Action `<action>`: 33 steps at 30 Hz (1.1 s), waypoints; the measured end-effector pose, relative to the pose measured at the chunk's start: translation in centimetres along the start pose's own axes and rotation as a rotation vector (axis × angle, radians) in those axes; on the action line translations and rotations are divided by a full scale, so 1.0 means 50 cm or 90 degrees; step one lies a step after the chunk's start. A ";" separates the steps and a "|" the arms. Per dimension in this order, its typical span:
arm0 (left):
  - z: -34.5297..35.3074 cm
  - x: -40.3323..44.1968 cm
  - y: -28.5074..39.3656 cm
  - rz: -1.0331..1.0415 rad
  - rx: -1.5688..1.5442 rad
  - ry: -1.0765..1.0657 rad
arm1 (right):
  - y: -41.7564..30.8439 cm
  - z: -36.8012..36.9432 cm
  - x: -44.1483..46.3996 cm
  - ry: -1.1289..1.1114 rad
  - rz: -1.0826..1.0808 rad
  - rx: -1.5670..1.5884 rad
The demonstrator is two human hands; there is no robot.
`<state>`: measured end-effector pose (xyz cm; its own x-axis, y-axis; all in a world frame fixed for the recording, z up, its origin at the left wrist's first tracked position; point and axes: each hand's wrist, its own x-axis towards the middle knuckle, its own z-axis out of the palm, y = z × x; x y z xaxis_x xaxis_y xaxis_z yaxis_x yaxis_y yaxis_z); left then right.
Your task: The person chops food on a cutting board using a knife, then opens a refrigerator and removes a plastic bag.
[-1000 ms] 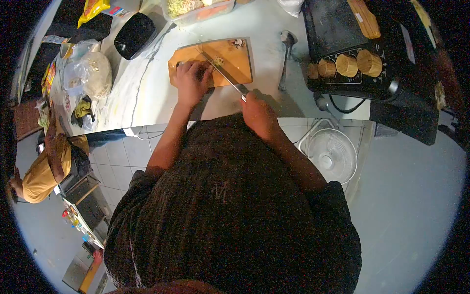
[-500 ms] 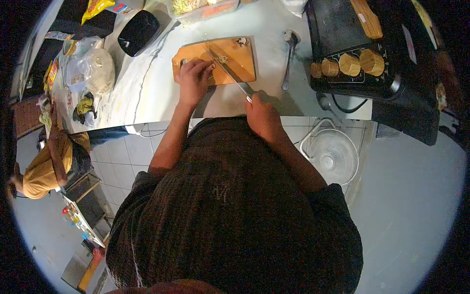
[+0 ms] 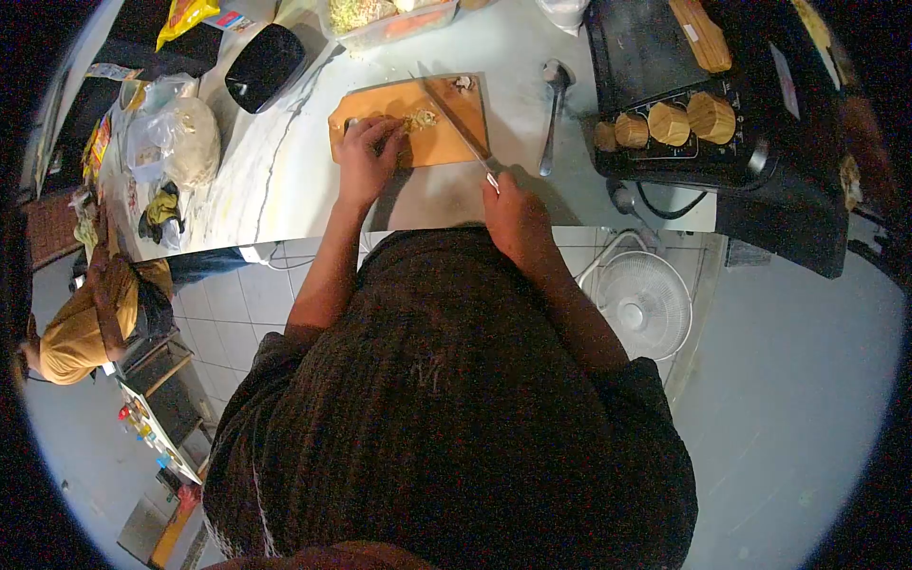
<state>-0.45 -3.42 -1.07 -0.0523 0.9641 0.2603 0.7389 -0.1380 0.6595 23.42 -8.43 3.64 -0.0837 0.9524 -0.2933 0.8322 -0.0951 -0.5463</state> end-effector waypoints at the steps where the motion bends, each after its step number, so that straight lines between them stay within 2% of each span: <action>1: -0.001 0.000 0.003 0.004 0.016 0.010 | -0.001 0.001 0.002 -0.003 0.004 -0.012; 9: -0.022 0.002 0.027 -0.051 -0.027 -0.033 | -0.014 0.000 -0.014 -0.045 -0.029 0.001; 14: 0.008 0.007 0.057 -0.017 0.069 0.020 | -0.021 -0.030 -0.010 -0.066 -0.021 -0.018; 17: 0.037 0.013 0.062 -0.016 0.044 0.042 | -0.013 -0.034 -0.005 -0.064 -0.017 -0.039; 26: 0.058 0.018 0.050 0.053 0.057 0.063 | -0.013 -0.054 0.005 -0.038 0.018 -0.019; 33: 0.056 0.033 0.046 0.048 0.125 0.048 | -0.014 -0.067 0.014 -0.065 0.022 -0.009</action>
<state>3.04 -1.53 -1.11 -0.0366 0.9323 0.3599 0.8587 -0.1549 0.4885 24.64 -6.74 6.46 -0.1103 0.9138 -0.3909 0.8427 -0.1225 -0.5242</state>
